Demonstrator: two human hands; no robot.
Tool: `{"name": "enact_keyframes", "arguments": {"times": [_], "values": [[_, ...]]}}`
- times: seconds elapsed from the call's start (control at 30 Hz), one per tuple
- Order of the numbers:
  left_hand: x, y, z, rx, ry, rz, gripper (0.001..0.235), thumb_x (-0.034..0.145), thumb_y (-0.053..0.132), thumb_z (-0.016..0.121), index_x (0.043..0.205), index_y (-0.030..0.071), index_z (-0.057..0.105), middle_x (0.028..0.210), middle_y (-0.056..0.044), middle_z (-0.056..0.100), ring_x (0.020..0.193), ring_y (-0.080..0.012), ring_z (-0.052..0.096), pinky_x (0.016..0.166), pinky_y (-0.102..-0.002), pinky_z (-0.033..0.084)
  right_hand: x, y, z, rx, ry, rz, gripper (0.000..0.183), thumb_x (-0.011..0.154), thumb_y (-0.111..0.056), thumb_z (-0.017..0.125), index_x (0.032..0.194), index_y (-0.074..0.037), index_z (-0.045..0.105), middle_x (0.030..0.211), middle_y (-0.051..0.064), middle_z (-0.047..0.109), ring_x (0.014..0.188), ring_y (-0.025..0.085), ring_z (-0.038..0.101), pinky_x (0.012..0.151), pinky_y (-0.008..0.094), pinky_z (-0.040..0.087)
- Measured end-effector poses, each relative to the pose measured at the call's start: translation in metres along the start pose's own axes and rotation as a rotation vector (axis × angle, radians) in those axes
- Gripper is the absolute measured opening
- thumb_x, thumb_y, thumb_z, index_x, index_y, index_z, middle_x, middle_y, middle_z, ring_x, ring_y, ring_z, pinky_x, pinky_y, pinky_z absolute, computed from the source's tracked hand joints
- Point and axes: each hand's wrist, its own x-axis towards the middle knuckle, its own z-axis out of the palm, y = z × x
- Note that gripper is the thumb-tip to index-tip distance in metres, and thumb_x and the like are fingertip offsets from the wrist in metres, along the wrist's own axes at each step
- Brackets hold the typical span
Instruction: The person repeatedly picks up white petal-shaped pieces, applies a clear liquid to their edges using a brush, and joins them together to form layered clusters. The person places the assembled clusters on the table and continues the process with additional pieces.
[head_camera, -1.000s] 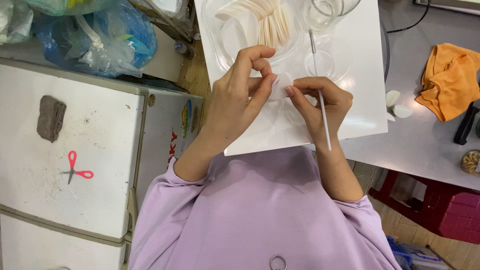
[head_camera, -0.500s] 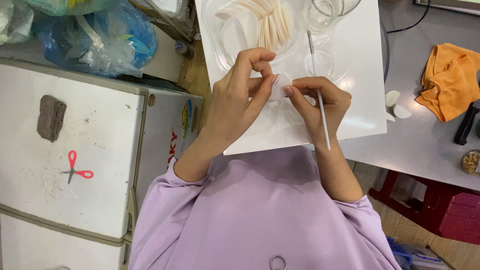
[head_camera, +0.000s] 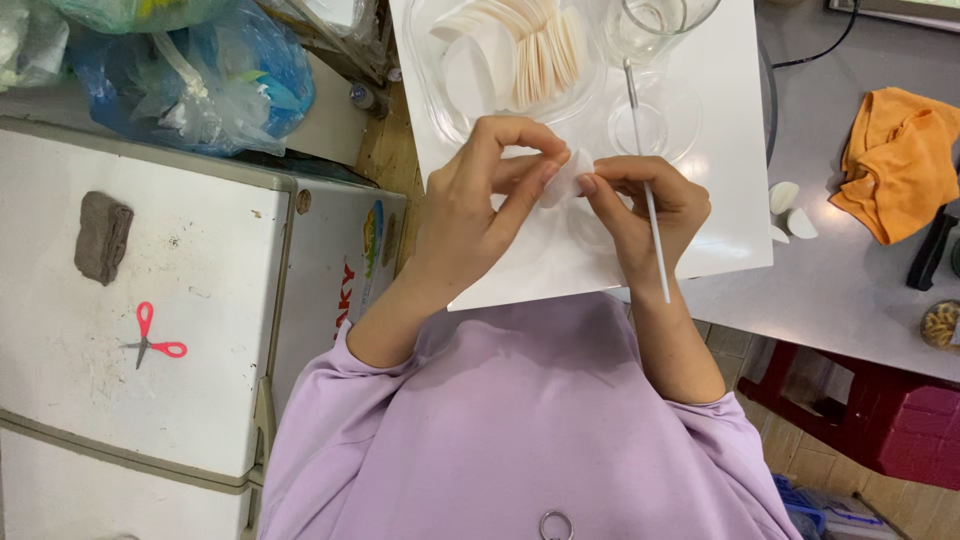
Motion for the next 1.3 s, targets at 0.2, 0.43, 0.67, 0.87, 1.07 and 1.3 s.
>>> {"name": "enact_keyframes", "arguments": {"times": [0.2, 0.43, 0.67, 0.87, 1.07, 1.3], "values": [[0.003, -0.008, -0.005, -0.081, -0.015, -0.061, 0.031, 0.099, 0.009, 0.078, 0.108, 0.006, 0.048, 0.097, -0.003, 0.079, 0.085, -0.0101, 0.077, 0.070, -0.022, 0.058, -0.004, 0.015, 0.000, -0.085, -0.012, -0.225, 0.015, 0.090, 0.007, 0.082, 0.099, 0.003, 0.071, 0.095, 0.015, 0.076, 0.086, 0.018, 0.074, 0.066, 0.022, 0.053], [-0.002, -0.014, -0.009, -0.118, -0.035, -0.085, 0.041, 0.094, 0.007, 0.084, 0.102, 0.008, 0.044, 0.092, -0.003, 0.078, 0.084, -0.0088, 0.073, 0.072, -0.021, 0.048, -0.005, 0.002, 0.011, -0.019, -0.054, -0.225, 0.014, 0.096, 0.002, 0.082, 0.104, 0.001, 0.071, 0.100, 0.015, 0.077, 0.088, 0.021, 0.077, 0.075, 0.025, 0.059], [-0.030, -0.012, -0.008, -0.006, 0.017, 0.062, 0.042, 0.093, 0.004, 0.082, 0.103, 0.008, 0.042, 0.100, -0.004, 0.074, 0.088, -0.0111, 0.073, 0.079, -0.025, 0.058, 0.002, -0.033, 0.017, -0.198, -0.157, -0.479, 0.030, 0.080, -0.013, 0.084, 0.102, 0.000, 0.068, 0.104, 0.015, 0.074, 0.096, 0.029, 0.073, 0.084, 0.036, 0.059], [-0.044, -0.003, -0.007, 0.269, 0.142, 0.201, 0.032, 0.088, 0.004, 0.083, 0.105, 0.008, 0.056, 0.096, 0.000, 0.073, 0.084, -0.0164, 0.069, 0.076, -0.029, 0.054, -0.011, -0.031, 0.027, -0.207, -0.205, -0.407, 0.014, 0.090, 0.000, 0.080, 0.098, -0.002, 0.068, 0.101, 0.013, 0.078, 0.088, 0.024, 0.074, 0.077, 0.031, 0.057], [-0.050, -0.003, -0.008, 0.312, 0.134, 0.192, 0.012, 0.089, 0.010, 0.081, 0.093, 0.009, 0.070, 0.086, 0.000, 0.073, 0.078, -0.0165, 0.068, 0.074, -0.032, 0.051, -0.020, -0.001, 0.022, 0.045, -0.184, -0.275, 0.010, 0.097, 0.002, 0.074, 0.097, -0.001, 0.065, 0.093, 0.014, 0.077, 0.084, 0.019, 0.077, 0.071, 0.027, 0.060], [-0.025, -0.032, -0.024, 0.282, 0.047, 0.247, 0.021, 0.091, 0.010, 0.079, 0.111, 0.009, 0.075, 0.099, -0.003, 0.076, 0.081, -0.0170, 0.073, 0.073, -0.030, 0.058, -0.031, -0.004, 0.006, -0.308, -0.083, -0.359, 0.015, 0.090, -0.001, 0.083, 0.100, 0.003, 0.073, 0.093, 0.012, 0.078, 0.078, 0.018, 0.077, 0.067, 0.026, 0.058]]}}
